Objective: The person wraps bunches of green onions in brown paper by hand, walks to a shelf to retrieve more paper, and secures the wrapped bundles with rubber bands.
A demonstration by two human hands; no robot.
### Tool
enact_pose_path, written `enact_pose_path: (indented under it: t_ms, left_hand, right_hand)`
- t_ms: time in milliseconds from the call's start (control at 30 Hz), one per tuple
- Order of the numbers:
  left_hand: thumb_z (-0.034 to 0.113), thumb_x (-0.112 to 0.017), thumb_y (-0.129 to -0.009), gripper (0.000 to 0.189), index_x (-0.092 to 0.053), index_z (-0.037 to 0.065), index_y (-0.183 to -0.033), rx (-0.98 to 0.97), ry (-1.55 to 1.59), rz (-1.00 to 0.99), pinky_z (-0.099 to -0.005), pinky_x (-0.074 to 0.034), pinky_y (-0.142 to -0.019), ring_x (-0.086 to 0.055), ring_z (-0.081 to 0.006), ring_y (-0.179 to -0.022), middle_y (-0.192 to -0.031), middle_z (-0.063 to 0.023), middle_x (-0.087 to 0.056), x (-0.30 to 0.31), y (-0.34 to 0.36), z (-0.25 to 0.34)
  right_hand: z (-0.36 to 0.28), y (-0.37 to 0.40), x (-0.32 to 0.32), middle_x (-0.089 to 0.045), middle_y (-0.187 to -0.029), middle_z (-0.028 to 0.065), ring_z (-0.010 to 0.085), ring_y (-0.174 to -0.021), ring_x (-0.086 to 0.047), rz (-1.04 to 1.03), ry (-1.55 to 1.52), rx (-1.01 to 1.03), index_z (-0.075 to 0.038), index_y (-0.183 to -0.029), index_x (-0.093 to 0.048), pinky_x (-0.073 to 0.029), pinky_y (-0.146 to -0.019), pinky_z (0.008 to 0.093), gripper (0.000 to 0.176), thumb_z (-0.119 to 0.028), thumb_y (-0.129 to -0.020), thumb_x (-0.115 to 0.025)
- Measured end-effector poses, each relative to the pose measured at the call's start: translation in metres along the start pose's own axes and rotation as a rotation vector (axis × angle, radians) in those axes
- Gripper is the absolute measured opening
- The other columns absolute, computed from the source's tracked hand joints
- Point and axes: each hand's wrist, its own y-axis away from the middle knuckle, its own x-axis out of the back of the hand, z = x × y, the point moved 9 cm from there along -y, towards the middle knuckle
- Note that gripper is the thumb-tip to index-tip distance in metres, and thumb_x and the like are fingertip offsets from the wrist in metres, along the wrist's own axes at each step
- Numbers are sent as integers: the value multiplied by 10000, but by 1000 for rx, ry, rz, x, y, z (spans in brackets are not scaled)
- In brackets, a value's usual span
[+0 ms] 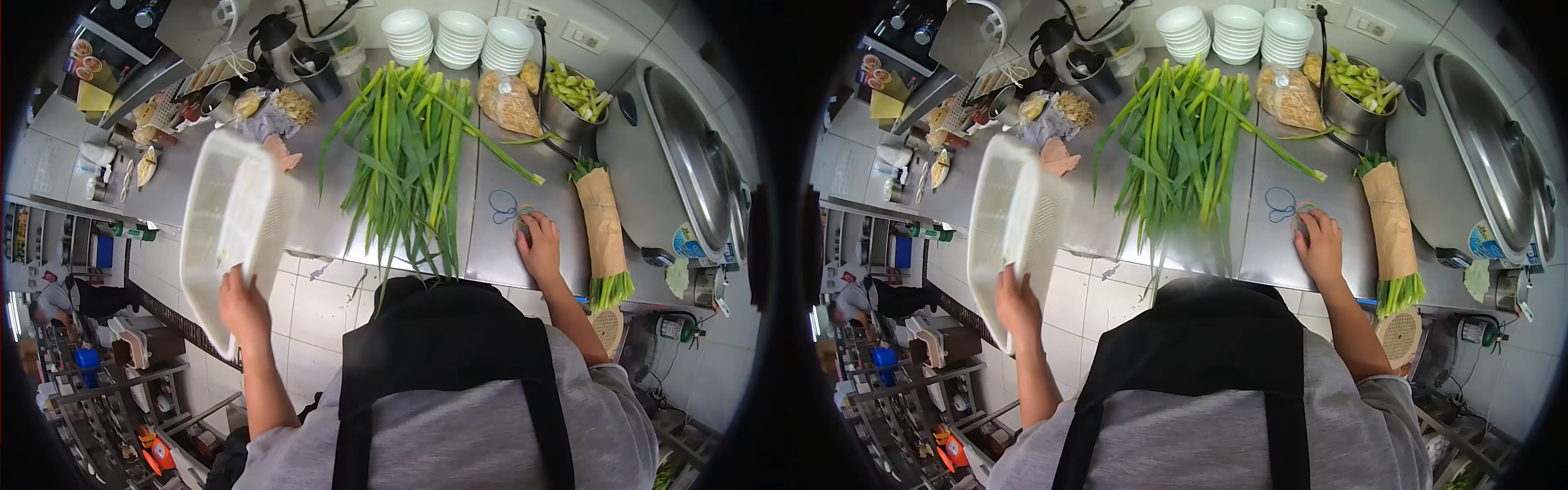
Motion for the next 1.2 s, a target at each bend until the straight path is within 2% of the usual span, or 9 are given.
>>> enact_pose_path:
  t_ms: [400,700,800,833,900,933,967,1033,1200]
  left_hand:
    - [183,-633,-923,276,-574,125,-1186,193,-338,10,-518,-518,-755,-646,-389,-954,-1072,-121,-653,-76,-148,-215]
    - [207,-652,-917,435,-543,158,-1335,-9,-345,-89,-502,-531,-842,-645,-366,-1076,-1222,-122,-645,-177,-225,-259]
    - [240,-704,-871,649,-449,157,-1461,90,-389,-40,-504,-500,-941,-565,-324,-1246,-1393,-107,-563,-157,-213,-211]
    - [220,-716,-853,682,-442,121,-1470,-98,-376,177,-490,-489,-981,-542,-341,-1275,-1409,-142,-551,-156,-209,-198]
    - [187,-693,-869,651,-450,87,-1465,-145,-180,300,-471,-475,-1008,-536,-373,-1277,-1414,-198,-531,-125,-182,-120]
    - [204,-686,-879,632,-460,87,-1458,-234,-62,341,-483,-457,-1021,-522,-384,-1286,-1423,-207,-513,-121,-163,-80]
    - [221,-680,-889,614,-470,86,-1451,-315,54,381,-494,-438,-1034,-508,-396,-1296,-1432,-217,-496,-119,-143,-39]
    - [244,-658,-910,571,-492,80,-1431,-471,173,367,-526,-388,-1068,-470,-428,-1313,-1457,-220,-457,-113,-82,55]
    - [160,-649,-889,566,-484,65,-1422,-998,475,38,-588,-258,-1143,-357,-456,-1389,-1531,-249,-353,-76,90,273]
  right_hand:
    - [-6,-6,-4,-585,-1233,117,330,-1091,-552,-39,70,-41,-74,-1199,-623,-431,-944,433,407,-92,-799,-695]
    - [-5,-4,4,-589,-1218,136,352,-1100,-565,52,56,-31,-83,-1182,-631,-456,-942,455,411,-74,-776,-699]
    - [-3,-1,6,-593,-1216,153,360,-1102,-575,73,26,-42,-86,-1174,-635,-461,-937,460,395,-105,-784,-701]
    - [-1,1,8,-595,-1216,154,357,-1104,-578,62,6,-56,-88,-1172,-636,-461,-938,462,389,-116,-789,-701]
    - [-2,12,9,-617,-1205,122,317,-1111,-591,128,87,-6,-98,-1173,-639,-468,-930,466,325,-170,-856,-639]
    - [-1,7,7,-617,-1220,125,317,-1095,-597,-124,156,-168,-107,-1184,-630,-473,-900,472,309,-191,-887,-614]
    - [-6,11,15,-613,-1237,140,321,-1069,-602,-155,145,-191,-118,-1204,-613,-475,-867,489,320,-203,-895,-620]
    - [-15,47,26,-602,-1245,125,324,-1052,-591,208,156,7,-127,-1224,-596,-456,-855,495,354,-221,-887,-649]
    - [-12,160,140,-553,-1279,95,314,-1121,-549,295,77,-152,-151,-1255,-582,-421,-903,454,411,-235,-873,-709]
